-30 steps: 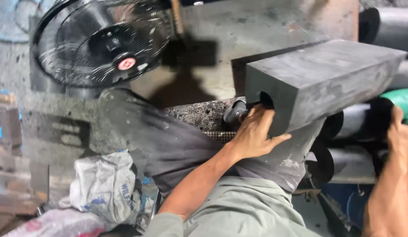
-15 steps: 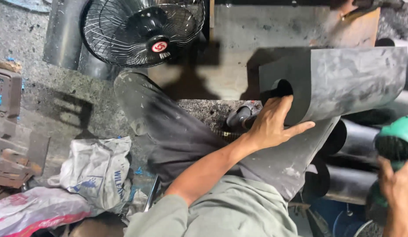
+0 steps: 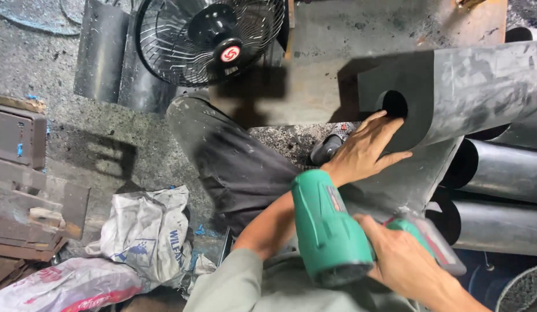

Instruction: The recorder is measuring, heating, and fitting heavy rubber industrial components onto a metal fixture in a workshop.

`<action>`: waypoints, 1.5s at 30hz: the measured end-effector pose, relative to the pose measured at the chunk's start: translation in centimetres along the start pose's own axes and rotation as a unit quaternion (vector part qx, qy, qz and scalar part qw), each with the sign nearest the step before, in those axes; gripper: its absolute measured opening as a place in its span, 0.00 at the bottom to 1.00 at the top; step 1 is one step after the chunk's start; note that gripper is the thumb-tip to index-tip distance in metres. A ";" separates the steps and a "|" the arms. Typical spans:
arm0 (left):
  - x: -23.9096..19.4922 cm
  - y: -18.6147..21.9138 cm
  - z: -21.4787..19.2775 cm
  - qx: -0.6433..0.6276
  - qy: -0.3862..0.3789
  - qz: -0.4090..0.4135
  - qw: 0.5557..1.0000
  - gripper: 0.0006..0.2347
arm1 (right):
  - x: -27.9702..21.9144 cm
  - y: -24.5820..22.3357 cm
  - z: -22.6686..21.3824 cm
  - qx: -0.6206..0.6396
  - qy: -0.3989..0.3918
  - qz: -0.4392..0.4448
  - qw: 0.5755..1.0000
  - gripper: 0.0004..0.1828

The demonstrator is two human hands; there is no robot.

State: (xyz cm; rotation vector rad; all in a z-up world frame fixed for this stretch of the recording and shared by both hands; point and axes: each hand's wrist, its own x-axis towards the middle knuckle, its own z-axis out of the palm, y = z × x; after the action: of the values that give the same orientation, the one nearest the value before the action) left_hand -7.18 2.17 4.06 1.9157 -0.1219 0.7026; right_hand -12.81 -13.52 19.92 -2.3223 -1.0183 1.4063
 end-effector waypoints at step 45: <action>-1.3 -3.5 0.2 -0.014 -0.093 -0.041 0.995 0.29 | 9.7 -7.3 -7.7 -0.028 0.221 -0.021 0.975 0.33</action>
State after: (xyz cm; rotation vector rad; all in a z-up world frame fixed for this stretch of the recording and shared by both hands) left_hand -6.80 3.33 0.55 1.9445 -0.1686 0.4651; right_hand -6.61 -0.56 21.04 -2.4760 -0.9686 0.7932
